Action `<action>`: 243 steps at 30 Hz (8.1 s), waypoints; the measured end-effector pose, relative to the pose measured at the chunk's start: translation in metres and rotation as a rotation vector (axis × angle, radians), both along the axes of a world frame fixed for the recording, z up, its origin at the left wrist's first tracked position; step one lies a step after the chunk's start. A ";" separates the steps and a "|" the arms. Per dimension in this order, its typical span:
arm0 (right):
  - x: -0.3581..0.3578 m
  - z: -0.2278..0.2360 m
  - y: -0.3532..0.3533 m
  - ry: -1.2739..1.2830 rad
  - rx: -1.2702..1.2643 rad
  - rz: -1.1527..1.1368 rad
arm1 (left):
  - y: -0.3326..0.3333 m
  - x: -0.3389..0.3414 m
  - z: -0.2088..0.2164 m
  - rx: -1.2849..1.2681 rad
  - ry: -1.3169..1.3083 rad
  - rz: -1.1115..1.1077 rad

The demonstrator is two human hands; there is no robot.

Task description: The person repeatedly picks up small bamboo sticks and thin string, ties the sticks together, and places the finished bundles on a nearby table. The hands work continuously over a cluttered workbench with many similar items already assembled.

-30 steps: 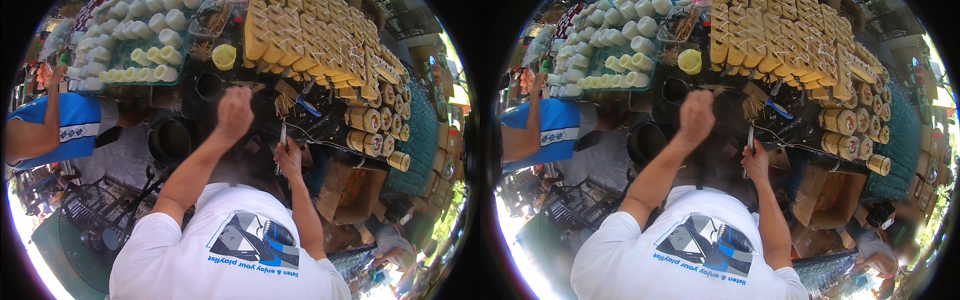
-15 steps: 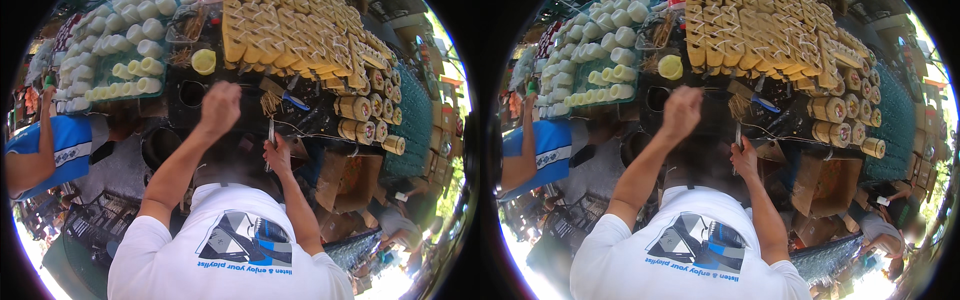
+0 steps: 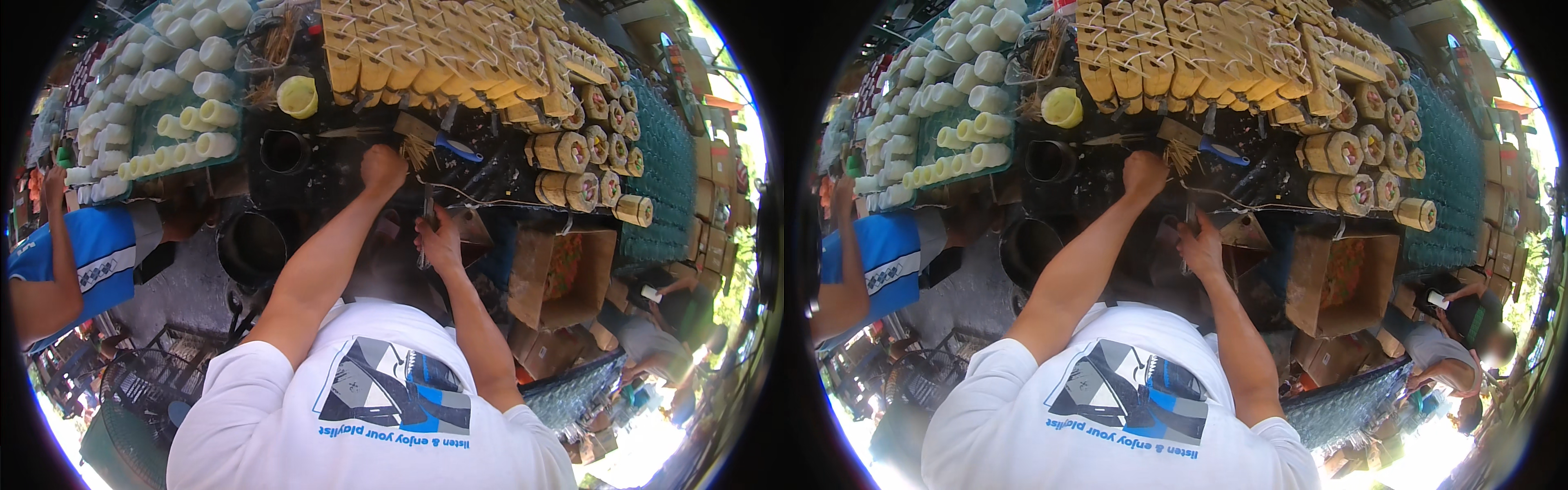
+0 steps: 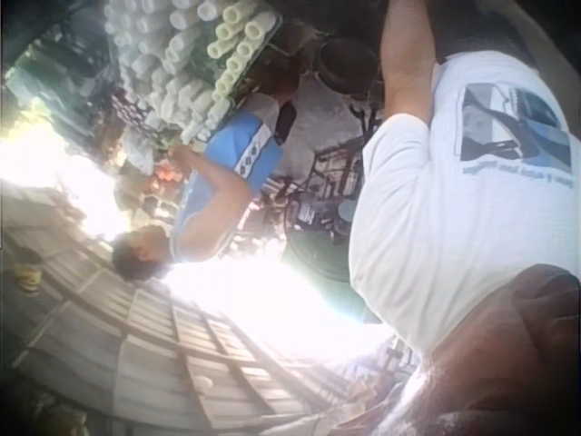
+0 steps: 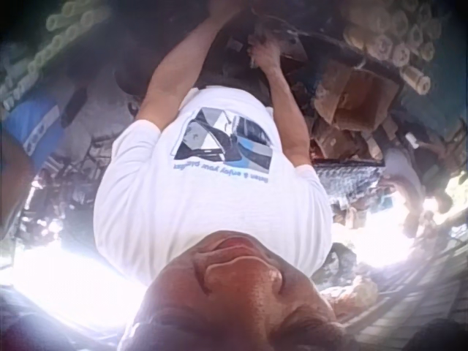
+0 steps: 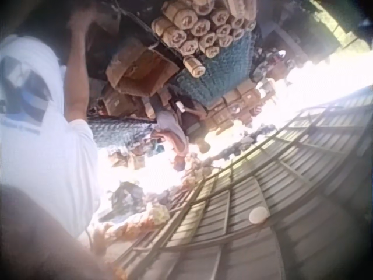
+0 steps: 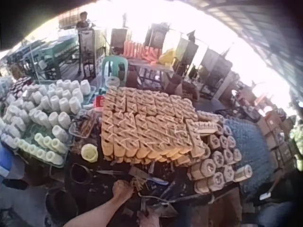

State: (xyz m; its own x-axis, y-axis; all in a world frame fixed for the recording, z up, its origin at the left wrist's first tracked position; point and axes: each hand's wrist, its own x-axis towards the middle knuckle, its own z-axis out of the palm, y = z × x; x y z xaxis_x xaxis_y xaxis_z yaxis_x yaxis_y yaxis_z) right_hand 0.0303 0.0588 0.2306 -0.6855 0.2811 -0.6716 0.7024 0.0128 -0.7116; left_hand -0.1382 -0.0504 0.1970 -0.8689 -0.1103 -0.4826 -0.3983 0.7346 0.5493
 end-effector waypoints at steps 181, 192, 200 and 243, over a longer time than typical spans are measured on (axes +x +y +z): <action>-0.023 -0.010 -0.079 0.166 0.607 0.595 | -0.083 0.140 -0.085 0.506 0.464 -0.288; -0.025 0.001 -0.068 0.176 0.579 0.628 | -0.084 0.137 -0.070 0.440 0.441 -0.330; -0.024 0.002 -0.067 0.119 0.650 0.729 | -0.082 0.135 -0.065 0.421 0.403 -0.336; -0.014 -0.003 -0.017 -0.006 -0.252 -0.100 | -0.048 0.053 -0.027 -0.243 0.636 -0.552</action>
